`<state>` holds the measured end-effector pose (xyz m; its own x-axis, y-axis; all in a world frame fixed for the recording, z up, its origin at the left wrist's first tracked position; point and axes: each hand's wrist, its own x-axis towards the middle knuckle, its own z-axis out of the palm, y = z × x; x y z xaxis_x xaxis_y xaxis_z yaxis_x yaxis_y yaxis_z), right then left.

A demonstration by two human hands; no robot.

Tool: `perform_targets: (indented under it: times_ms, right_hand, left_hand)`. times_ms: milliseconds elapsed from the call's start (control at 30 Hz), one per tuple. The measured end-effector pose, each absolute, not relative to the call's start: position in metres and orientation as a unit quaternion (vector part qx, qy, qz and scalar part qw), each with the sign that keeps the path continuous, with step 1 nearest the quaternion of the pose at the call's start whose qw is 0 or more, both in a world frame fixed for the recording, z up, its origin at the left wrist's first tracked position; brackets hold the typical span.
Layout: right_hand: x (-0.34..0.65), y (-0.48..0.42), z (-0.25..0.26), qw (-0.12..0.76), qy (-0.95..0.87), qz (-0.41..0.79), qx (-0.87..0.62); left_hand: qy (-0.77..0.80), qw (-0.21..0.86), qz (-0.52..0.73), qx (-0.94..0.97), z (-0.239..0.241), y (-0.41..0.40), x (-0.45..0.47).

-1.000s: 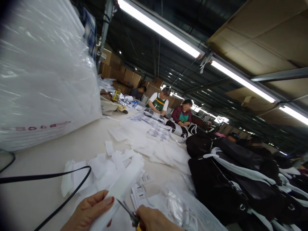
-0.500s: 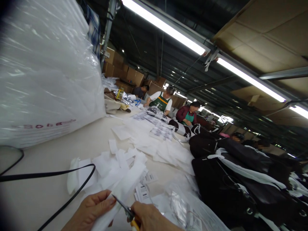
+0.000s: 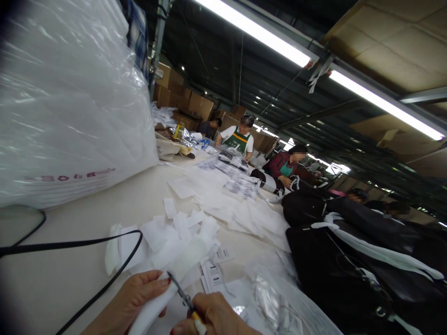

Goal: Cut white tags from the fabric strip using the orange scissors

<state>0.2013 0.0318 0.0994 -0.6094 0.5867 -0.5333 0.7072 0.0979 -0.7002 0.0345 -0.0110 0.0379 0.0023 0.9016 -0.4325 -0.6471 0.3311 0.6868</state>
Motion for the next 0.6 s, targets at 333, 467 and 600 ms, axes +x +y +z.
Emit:
perform_targets:
  times_ms: [333, 467, 600]
  right_hand:
    - [0.199, 0.04, 0.106, 0.062, 0.792, -0.49, 0.36]
    - [0.191, 0.042, 0.102, 0.046, 0.792, -0.502, 0.345]
    - [0.188, 0.044, 0.093, 0.038, 0.772, -0.524, 0.359]
  left_hand:
    - [0.43, 0.712, 0.536, 0.142, 0.04, -0.009, 0.035]
    - [0.429, 0.72, 0.538, 0.089, 0.041, -0.007, 0.031]
    - [0.433, 0.746, 0.506, 0.026, 0.038, -0.006, 0.029]
